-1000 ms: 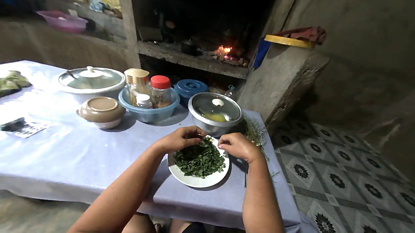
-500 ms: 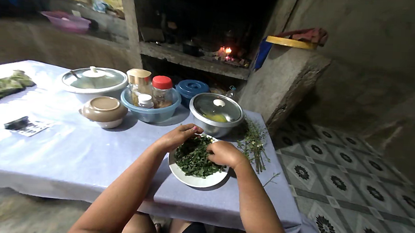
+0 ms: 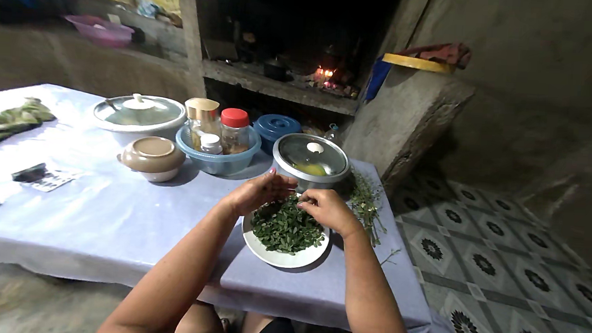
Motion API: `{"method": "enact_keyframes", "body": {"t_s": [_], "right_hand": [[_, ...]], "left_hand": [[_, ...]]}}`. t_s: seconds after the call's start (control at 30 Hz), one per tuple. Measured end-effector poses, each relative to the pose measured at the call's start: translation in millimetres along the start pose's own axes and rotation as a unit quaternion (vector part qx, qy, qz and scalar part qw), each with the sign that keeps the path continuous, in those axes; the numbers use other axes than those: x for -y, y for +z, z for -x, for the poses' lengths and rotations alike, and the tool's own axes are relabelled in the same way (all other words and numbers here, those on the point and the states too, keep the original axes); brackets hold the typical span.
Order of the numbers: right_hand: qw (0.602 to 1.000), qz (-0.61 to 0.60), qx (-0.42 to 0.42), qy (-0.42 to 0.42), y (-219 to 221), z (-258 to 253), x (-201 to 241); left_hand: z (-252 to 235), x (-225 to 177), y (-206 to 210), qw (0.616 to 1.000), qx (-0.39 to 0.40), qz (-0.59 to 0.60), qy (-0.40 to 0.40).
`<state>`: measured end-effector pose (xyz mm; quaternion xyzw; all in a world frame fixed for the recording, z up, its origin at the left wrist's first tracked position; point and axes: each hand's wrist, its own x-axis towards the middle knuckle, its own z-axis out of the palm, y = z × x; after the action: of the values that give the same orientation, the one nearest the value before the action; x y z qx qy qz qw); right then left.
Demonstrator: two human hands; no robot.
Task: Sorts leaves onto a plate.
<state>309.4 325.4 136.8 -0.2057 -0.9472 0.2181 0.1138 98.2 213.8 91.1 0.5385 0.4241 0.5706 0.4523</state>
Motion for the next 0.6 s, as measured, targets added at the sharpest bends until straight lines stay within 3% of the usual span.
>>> {"method": "enact_keyframes", "body": {"t_s": [0.2,0.37,0.6], "right_hand": [[0.999,0.006,-0.040,-0.002,2.3,-0.9,2.6],[0.987,-0.022,-0.135,-0.088,24.1,-6.0,8.0],[0.953,-0.093,-0.215,-0.191,79.1,-16.5,21.0]], "left_hand": [[-0.1,-2.8,1.0,0.996,-0.019,0.086,-0.016],[-1.1,-4.2,0.9,0.986,-0.026,0.164,-0.019],[0.7,5.1,13.2,0.999,-0.029,-0.036,0.020]]}}
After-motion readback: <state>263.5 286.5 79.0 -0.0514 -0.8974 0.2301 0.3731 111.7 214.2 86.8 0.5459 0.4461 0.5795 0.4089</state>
